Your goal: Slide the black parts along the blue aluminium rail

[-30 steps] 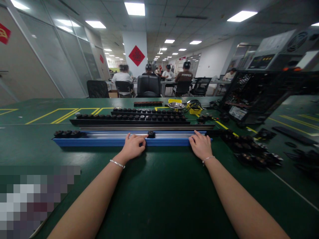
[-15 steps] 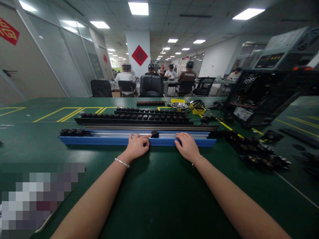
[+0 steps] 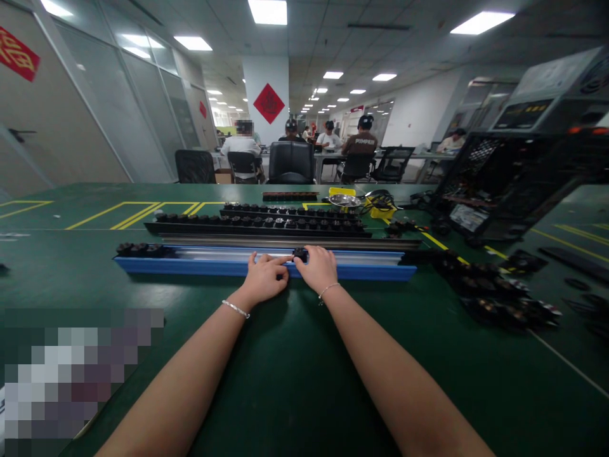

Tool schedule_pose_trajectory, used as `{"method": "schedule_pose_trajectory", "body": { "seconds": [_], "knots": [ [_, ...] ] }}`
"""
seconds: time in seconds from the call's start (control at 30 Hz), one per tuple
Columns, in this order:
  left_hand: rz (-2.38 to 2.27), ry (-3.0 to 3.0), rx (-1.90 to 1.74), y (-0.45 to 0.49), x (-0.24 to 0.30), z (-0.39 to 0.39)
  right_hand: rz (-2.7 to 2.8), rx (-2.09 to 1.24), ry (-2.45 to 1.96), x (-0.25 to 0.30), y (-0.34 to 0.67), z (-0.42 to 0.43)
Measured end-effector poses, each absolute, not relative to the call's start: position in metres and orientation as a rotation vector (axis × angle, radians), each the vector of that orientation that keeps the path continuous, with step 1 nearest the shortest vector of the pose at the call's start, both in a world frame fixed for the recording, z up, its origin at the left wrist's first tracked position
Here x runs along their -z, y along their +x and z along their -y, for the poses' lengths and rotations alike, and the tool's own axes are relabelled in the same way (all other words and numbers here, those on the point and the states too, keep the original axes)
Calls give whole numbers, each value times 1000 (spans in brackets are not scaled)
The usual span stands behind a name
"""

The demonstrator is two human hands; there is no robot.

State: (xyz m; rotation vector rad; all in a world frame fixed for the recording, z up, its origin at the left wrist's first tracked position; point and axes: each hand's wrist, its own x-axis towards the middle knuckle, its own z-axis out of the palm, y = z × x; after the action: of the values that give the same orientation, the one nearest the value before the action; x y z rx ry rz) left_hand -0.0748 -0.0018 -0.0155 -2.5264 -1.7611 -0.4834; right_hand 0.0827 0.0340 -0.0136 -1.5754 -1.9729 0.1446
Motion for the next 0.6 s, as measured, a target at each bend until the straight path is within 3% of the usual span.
{"method": "schedule_pose_trajectory", "body": {
  "seconds": [0.6],
  "knots": [
    [1724,-2527,500,-75,18,2,1809,-151,-1640,13,73,-33]
  ]
}}
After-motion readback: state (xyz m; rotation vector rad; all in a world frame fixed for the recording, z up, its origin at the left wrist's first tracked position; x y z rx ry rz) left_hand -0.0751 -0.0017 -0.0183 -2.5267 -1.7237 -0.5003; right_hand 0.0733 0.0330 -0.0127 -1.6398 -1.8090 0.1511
